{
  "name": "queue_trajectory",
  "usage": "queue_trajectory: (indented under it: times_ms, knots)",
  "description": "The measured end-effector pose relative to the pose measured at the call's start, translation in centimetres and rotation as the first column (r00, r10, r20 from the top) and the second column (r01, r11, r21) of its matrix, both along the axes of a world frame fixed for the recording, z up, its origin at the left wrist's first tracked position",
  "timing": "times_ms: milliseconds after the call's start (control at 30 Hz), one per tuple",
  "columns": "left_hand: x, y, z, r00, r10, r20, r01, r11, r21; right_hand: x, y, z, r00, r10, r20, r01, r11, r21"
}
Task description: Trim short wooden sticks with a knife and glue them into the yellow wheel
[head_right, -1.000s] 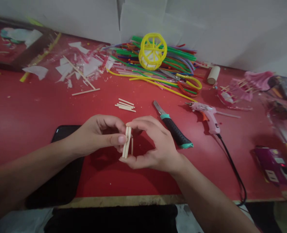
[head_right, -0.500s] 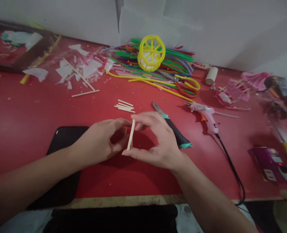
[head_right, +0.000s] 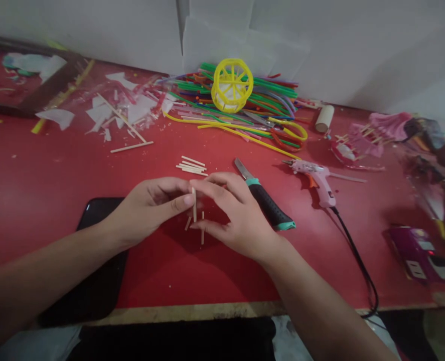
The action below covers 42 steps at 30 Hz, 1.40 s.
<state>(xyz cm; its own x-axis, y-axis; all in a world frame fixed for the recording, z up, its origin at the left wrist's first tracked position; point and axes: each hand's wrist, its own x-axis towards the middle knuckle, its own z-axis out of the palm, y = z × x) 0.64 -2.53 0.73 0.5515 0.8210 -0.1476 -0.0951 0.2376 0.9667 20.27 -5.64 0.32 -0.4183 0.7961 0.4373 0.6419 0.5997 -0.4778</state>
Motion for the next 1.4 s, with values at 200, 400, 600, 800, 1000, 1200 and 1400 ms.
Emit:
queue_trajectory:
  times_ms: [200,400,600,800,1000,1200,1400]
  knots:
    - [0.0,-0.1,0.1,0.996,0.053,0.065,-0.06,0.992,0.113,3.3,0.2,0.1,0.823,-0.477,0.309,0.482,0.874,0.066]
    - [-0.2,0.0,-0.5,0.999,0.043,0.001,-0.042,0.959,0.28,4.9,-0.2,-0.4,0.638,-0.439,0.632,0.561,0.828,0.009]
    - [-0.3,-0.2,-1.1,0.999,0.047,-0.027,-0.035,0.937,0.346,1.6,0.2,1.7,0.879,-0.448,0.167,0.45,0.893,0.028]
    - [-0.1,-0.3,-1.2,0.991,0.109,-0.08,-0.063,0.896,0.439,-0.9,0.0,0.9,0.966,-0.25,0.066,0.24,0.962,0.129]
    - [0.0,-0.1,-0.8,0.997,0.065,-0.033,-0.038,0.851,0.524,-1.1,-1.1,0.6,0.977,-0.187,0.105,0.173,0.977,0.129]
    - [-0.1,-0.2,-0.8,0.998,-0.057,-0.019,0.059,0.895,0.442,-1.2,-1.0,0.5,0.979,-0.152,0.135,0.132,0.98,0.148]
    - [-0.1,-0.4,-0.5,0.998,-0.048,-0.034,0.058,0.899,0.434,-1.0,-1.1,0.5,0.982,-0.152,0.11,0.137,0.982,0.133]
